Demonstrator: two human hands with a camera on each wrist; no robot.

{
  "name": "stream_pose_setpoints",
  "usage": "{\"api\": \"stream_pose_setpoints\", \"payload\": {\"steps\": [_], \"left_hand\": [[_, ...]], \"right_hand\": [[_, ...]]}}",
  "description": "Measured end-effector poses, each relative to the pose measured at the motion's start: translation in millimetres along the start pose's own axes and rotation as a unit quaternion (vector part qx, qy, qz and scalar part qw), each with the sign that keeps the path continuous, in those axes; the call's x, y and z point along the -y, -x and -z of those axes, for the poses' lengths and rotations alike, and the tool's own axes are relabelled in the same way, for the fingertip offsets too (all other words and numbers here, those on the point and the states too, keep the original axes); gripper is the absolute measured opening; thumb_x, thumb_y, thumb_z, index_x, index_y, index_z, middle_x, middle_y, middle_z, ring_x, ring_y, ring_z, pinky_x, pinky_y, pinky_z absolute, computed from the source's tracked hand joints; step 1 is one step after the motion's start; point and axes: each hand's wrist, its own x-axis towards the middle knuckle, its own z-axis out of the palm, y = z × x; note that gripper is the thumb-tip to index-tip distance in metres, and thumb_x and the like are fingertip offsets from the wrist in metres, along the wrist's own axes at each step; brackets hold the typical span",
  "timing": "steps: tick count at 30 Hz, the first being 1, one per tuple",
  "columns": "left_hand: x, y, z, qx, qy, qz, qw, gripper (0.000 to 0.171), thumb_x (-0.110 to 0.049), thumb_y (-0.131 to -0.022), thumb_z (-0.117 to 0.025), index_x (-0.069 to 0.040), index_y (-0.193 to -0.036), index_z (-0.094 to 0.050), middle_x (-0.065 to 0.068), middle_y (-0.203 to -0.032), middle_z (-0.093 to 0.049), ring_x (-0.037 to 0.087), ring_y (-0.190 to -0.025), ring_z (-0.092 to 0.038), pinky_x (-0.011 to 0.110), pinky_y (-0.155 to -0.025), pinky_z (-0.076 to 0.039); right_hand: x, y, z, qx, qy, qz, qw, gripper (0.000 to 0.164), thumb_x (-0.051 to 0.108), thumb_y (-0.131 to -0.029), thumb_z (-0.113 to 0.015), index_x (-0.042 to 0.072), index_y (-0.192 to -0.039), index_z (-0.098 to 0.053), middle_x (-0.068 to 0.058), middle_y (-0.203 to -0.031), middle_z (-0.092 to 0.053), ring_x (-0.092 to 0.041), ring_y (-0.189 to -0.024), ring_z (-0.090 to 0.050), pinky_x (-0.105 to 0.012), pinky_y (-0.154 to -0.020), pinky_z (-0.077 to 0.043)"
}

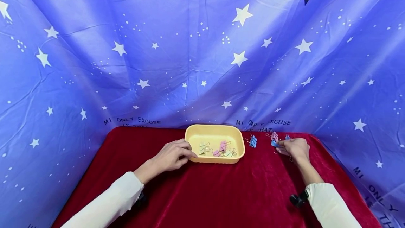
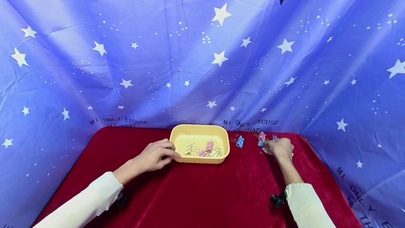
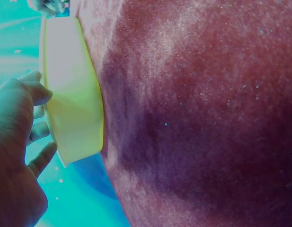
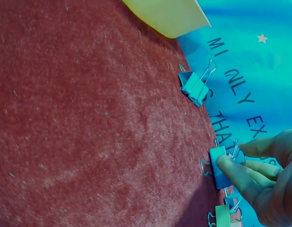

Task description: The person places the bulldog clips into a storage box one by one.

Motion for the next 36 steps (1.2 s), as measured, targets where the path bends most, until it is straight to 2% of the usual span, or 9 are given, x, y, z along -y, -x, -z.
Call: {"api": "stream_pose_setpoints", "payload": {"steps": [1,2,3,5,9,14,17,31,36], "left_hand": [[-0.1,-0.2,0.1,0.0,0.0,0.0,1.0,0.031,-0.006,-0.093,-0.082,-0.028,-0.113,-0.091,-0.008,-0.101,-0.074,0.01,-0.098,-0.064,0.024,-0.079,-0.056],[-0.2,-0.2,0.2,0.001,0.0,-0.001,1.0,0.031,-0.006,-0.093,-0.082,-0.027,-0.113,-0.091,-0.008,-0.101,-0.074,0.01,-0.098,-0.064,0.024,-0.079,-0.056],[-0.4,-0.1,0.3,0.001,0.0,-0.001,1.0,0.031,-0.006,-0.093,-0.082,-0.027,-0.113,-0.091,-0.008,-0.101,-0.074,0.01,-0.098,-0.063,0.024,-0.079,-0.056],[-0.6,-0.3,0.4,0.001,0.002,-0.001,1.0,0.031,-0.006,-0.093,-0.082,-0.027,-0.114,-0.091,-0.008,-0.101,-0.074,0.01,-0.098,-0.063,0.024,-0.079,-0.056],[-0.7,-0.3,0.2,0.001,0.004,0.001,1.0,0.031,-0.006,-0.094,-0.081,-0.027,-0.114,-0.091,-0.008,-0.101,-0.075,0.01,-0.099,-0.064,0.025,-0.08,-0.057],[-0.6,0.2,-0.4,0.0,0.008,0.0,1.0,0.031,-0.006,-0.095,-0.08,-0.028,-0.114,-0.091,-0.008,-0.102,-0.076,0.01,-0.099,-0.065,0.025,-0.08,-0.057],[-0.4,0.1,-0.7,0.0,0.008,0.001,1.0,0.031,-0.006,-0.096,-0.079,-0.028,-0.114,-0.09,-0.008,-0.102,-0.076,0.009,-0.099,-0.064,0.025,-0.079,-0.057],[-1.0,0.0,0.5,0.006,0.008,0.006,0.9999,0.031,-0.006,-0.094,-0.081,-0.028,-0.114,-0.091,-0.009,-0.103,-0.076,0.01,-0.099,-0.065,0.025,-0.08,-0.058],[-1.6,0.0,0.5,0.005,0.006,0.008,0.9999,0.031,-0.006,-0.094,-0.081,-0.028,-0.114,-0.091,-0.009,-0.103,-0.076,0.01,-0.099,-0.065,0.024,-0.079,-0.058]], "right_hand": [[-0.3,1.1,-0.5,0.001,-0.029,-0.008,1.0,0.026,-0.001,-0.106,-0.066,-0.019,-0.122,-0.075,0.001,-0.064,-0.079,-0.009,-0.057,-0.079,-0.031,-0.091,-0.067],[-0.8,2.0,-1.1,0.002,-0.062,-0.018,0.998,0.024,-0.004,-0.105,-0.067,-0.019,-0.122,-0.075,0.0,-0.067,-0.08,-0.011,-0.06,-0.08,-0.031,-0.078,-0.068],[-1.4,2.5,-1.5,0.0,-0.086,-0.023,0.996,0.021,-0.006,-0.103,-0.07,-0.018,-0.119,-0.077,-0.001,-0.068,-0.081,-0.012,-0.061,-0.081,-0.032,-0.071,-0.068],[-2.2,4.6,-2.1,-0.006,-0.12,-0.026,0.992,0.018,-0.01,-0.101,-0.07,-0.018,-0.115,-0.078,-0.001,-0.067,-0.08,-0.012,-0.061,-0.081,-0.029,-0.067,-0.068],[-3.9,6.9,-1.6,-0.026,-0.139,-0.024,0.99,0.018,-0.013,-0.096,-0.069,-0.009,-0.102,-0.085,0.006,-0.063,-0.077,-0.006,-0.06,-0.079,-0.025,-0.068,-0.067],[-4.1,9.3,-0.1,-0.03,-0.183,-0.028,0.982,0.038,-0.016,-0.097,-0.063,0.011,-0.082,-0.085,0.009,-0.063,-0.076,-0.003,-0.062,-0.078,-0.023,-0.07,-0.067],[-3.1,10.4,1.3,-0.023,-0.211,-0.037,0.977,0.045,-0.017,-0.098,-0.061,0.018,-0.076,-0.08,0.008,-0.065,-0.077,-0.004,-0.063,-0.079,-0.022,-0.071,-0.066],[6.6,11.2,8.2,0.043,-0.264,-0.036,0.963,0.043,-0.024,-0.095,-0.055,0.009,-0.088,-0.083,0.009,-0.078,-0.081,-0.01,-0.07,-0.083,-0.025,-0.078,-0.068],[9.6,10.9,11.0,0.088,-0.289,-0.056,0.952,0.052,-0.023,-0.098,-0.053,0.015,-0.079,-0.083,0.002,-0.077,-0.083,-0.012,-0.073,-0.085,-0.027,-0.079,-0.068]]}}
